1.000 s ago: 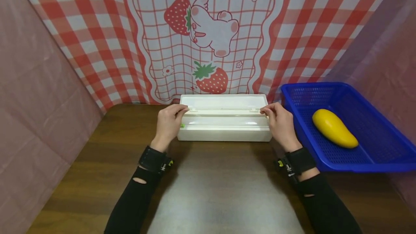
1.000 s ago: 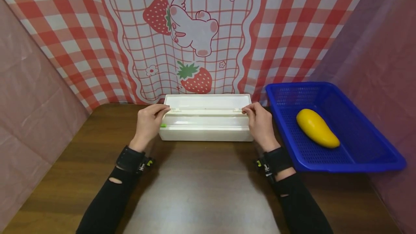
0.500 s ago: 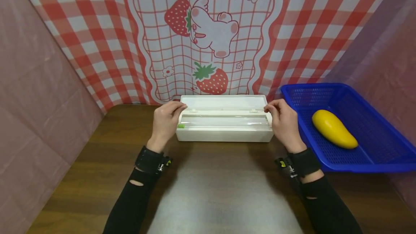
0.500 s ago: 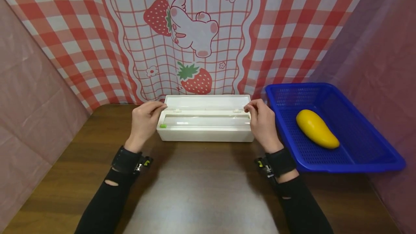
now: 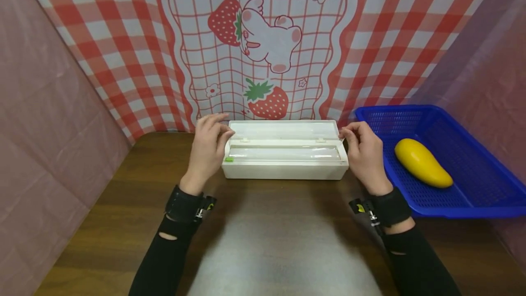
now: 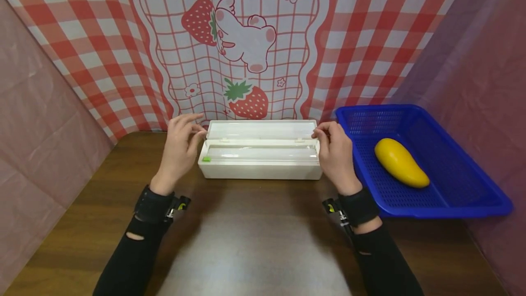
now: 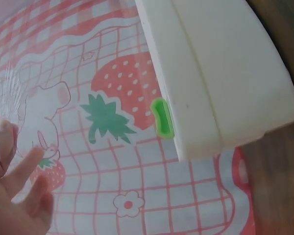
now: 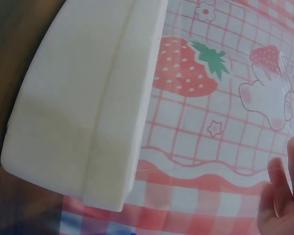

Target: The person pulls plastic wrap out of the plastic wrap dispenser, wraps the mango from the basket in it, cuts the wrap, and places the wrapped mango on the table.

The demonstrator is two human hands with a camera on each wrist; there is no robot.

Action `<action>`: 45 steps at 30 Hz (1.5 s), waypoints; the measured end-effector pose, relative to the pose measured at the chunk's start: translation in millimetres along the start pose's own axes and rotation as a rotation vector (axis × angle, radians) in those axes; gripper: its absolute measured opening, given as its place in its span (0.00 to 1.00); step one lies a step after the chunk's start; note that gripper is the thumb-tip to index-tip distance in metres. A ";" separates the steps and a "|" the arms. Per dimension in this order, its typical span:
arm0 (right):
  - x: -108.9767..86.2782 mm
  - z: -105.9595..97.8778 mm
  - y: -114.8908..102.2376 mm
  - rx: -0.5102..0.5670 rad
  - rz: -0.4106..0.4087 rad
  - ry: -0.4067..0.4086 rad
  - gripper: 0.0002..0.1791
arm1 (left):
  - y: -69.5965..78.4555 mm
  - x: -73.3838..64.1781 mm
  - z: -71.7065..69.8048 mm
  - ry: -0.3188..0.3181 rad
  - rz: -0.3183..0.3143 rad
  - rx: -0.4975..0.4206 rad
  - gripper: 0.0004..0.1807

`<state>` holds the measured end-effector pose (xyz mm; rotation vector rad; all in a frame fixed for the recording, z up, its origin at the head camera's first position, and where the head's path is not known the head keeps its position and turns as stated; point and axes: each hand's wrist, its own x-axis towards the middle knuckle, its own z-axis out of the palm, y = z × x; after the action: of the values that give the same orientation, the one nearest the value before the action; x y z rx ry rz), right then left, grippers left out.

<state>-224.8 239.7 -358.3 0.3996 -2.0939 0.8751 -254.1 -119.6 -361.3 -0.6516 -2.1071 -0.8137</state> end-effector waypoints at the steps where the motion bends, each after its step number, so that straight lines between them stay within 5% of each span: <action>1: 0.1 -0.5 -1.0 0.004 0.005 0.002 0.09 | 1.3 -0.2 -0.4 -0.028 -0.015 -0.007 0.10; 9: 2.7 -4.6 -8.4 0.095 0.033 -0.014 0.05 | 7.9 -1.2 -5.3 -0.071 -0.086 -0.019 0.14; 14: 2.6 -8.6 -11.3 0.169 0.081 -0.061 0.05 | 8.5 0.1 -10.5 -0.135 -0.093 -0.118 0.13; 20: 2.3 -16.0 -12.0 0.164 0.112 -0.167 0.06 | 14.3 3.1 -29.2 -0.381 -0.157 -0.355 0.09; 25: 1.0 -23.1 -10.9 0.119 0.104 -0.386 0.08 | 12.1 1.7 -41.1 -0.627 -0.249 -0.467 0.08; 35: -5.5 -16.3 -10.4 0.088 0.092 -0.816 0.06 | -6.1 -10.9 -29.3 -1.033 -0.268 -0.598 0.12; 45: -16.8 1.4 -4.8 0.086 0.154 -1.130 0.07 | -14.6 -22.9 -13.9 -1.253 -0.295 -0.637 0.11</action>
<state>-212.6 235.0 -369.9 0.9459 -3.1407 0.9307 -244.2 -143.4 -377.5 -1.4843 -3.0954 -1.5266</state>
